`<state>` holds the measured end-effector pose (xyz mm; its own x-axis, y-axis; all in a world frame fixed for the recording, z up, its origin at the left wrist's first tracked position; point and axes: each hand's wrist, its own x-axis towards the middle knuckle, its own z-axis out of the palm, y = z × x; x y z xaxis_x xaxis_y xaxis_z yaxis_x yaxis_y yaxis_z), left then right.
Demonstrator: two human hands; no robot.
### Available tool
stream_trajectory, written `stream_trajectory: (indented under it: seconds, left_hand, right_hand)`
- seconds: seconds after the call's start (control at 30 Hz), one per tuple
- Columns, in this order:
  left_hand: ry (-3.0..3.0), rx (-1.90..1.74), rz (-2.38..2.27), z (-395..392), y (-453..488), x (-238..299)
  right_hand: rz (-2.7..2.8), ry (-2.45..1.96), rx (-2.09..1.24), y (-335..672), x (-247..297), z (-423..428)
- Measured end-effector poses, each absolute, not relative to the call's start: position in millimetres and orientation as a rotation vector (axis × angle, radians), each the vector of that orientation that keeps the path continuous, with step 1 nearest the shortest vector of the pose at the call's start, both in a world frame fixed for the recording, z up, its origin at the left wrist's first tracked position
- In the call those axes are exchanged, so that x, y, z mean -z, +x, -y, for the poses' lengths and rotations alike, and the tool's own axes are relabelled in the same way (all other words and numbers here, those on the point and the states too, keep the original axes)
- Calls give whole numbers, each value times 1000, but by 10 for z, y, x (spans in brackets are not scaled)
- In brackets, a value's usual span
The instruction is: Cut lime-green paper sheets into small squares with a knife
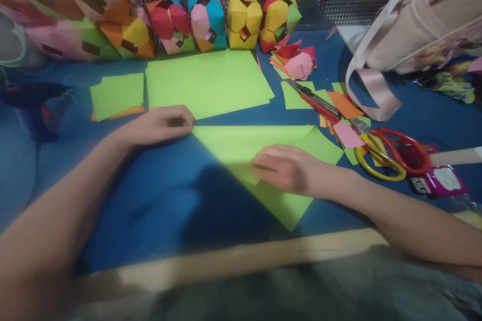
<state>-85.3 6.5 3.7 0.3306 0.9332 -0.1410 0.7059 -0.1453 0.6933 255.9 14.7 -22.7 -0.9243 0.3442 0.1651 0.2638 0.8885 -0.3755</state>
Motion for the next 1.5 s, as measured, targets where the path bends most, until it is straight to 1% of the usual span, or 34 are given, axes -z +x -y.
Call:
stream_trajectory:
  seconds: [0.13, 0.43, 0.73, 1.07, 1.5]
  left_hand:
    - [1921, -427, -1459, -59, -851, -23]
    - [1937, -577, -1576, -48, -794, 74]
    - [1963, -604, -1622, -48, -747, 82]
    - [1982, -648, -1630, -42, -726, 98]
    - [2007, -624, -1699, -56, -637, 108]
  right_hand:
    - [2846, -453, -520, 2549, 213, -135]
    - [2857, -411, -450, 2511, 150, -107]
    - [2881, -318, -253, 2552, 185, -107]
    - [2909, -364, -284, 2539, 146, -69]
    - [3142, -167, -97, 2532, -110, -15]
